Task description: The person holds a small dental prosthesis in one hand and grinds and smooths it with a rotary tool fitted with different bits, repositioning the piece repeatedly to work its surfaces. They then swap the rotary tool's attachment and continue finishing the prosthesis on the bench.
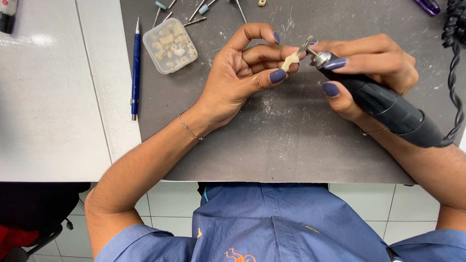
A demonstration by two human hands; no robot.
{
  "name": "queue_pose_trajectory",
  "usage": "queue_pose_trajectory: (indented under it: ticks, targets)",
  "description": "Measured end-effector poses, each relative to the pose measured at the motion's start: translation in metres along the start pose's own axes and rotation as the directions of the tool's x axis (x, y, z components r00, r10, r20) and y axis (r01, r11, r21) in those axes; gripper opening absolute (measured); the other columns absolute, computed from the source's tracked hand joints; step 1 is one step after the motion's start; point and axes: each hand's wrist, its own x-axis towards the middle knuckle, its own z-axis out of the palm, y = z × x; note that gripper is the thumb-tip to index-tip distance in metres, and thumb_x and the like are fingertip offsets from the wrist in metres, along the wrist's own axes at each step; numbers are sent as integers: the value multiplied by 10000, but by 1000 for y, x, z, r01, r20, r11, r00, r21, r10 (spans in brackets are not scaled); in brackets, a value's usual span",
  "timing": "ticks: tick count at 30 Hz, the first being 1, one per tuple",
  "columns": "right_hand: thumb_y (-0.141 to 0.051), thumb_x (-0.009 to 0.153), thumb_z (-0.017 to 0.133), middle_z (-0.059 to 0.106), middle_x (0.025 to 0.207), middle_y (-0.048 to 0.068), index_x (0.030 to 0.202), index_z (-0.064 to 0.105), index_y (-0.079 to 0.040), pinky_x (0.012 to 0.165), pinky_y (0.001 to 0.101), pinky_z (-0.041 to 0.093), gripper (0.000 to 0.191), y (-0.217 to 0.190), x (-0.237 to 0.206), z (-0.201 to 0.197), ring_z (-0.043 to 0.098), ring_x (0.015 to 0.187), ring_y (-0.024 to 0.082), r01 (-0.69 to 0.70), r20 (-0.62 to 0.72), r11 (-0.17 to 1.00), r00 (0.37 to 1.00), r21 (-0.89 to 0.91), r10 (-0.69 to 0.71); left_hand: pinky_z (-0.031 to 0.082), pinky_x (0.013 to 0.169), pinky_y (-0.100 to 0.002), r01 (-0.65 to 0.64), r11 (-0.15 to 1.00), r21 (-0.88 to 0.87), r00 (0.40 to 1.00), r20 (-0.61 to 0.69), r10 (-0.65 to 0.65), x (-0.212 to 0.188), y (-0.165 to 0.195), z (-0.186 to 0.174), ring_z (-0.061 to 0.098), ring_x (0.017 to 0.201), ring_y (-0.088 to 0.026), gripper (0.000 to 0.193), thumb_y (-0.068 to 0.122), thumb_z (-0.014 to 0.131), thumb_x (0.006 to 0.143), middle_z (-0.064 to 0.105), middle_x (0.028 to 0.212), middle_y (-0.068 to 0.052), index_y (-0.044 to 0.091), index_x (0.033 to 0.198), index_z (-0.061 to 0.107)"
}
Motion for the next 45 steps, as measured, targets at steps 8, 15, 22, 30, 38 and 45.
queue_pose_trajectory:
  ticks: [8,15,22,30,38,45]
  targets:
    - [-237,1069,642,609,1055,143,1212,418,-46,998,402,674,327,18,-5,0,749,1007,265,-42,-16,986,999,158,45,592,1082,-278,1,1000,5,1000,27,-1,-1,-3,-4,704,1209,-152,357,85,774,1058,733,1285,-124,133,1265,487]
    - [-124,943,685,609,980,188,1105,460,-11,961,490,673,300,14,0,8,733,933,308,45,-60,994,997,102,-39,581,1066,-263,5,999,-35,1000,21,-4,0,-3,-3,693,1204,-140,326,53,768,1067,730,1274,-120,132,1210,486]
    - [-21,884,710,636,919,208,1067,525,30,943,549,689,265,13,11,12,733,847,274,145,-82,988,987,57,-140,584,1056,-270,20,997,-73,1000,9,-20,0,-2,-2,691,1197,-151,319,54,768,1050,725,1276,-135,129,1170,482]
    - [-10,858,720,643,879,220,1032,530,43,861,494,681,263,10,19,15,748,849,360,227,-74,974,971,-9,-227,587,1091,-307,12,999,-47,1000,-10,-12,1,-2,-2,694,1184,-159,310,62,769,1040,726,1266,-145,129,1140,484]
    - [-17,858,730,644,875,216,1031,534,48,861,494,688,269,13,19,15,748,833,328,242,-76,970,967,-12,-242,585,1124,-320,-2,999,-39,1000,-12,1,1,-3,-2,704,1193,-169,289,79,757,1057,732,1247,-155,122,1137,483]
    - [-164,1014,698,649,1041,150,1124,530,-39,957,382,662,236,10,6,7,747,1025,281,-109,-20,946,992,306,121,636,1012,-292,23,993,-115,1000,14,-22,4,-2,-7,738,1114,-207,312,141,730,1065,728,1220,-223,108,1214,457]
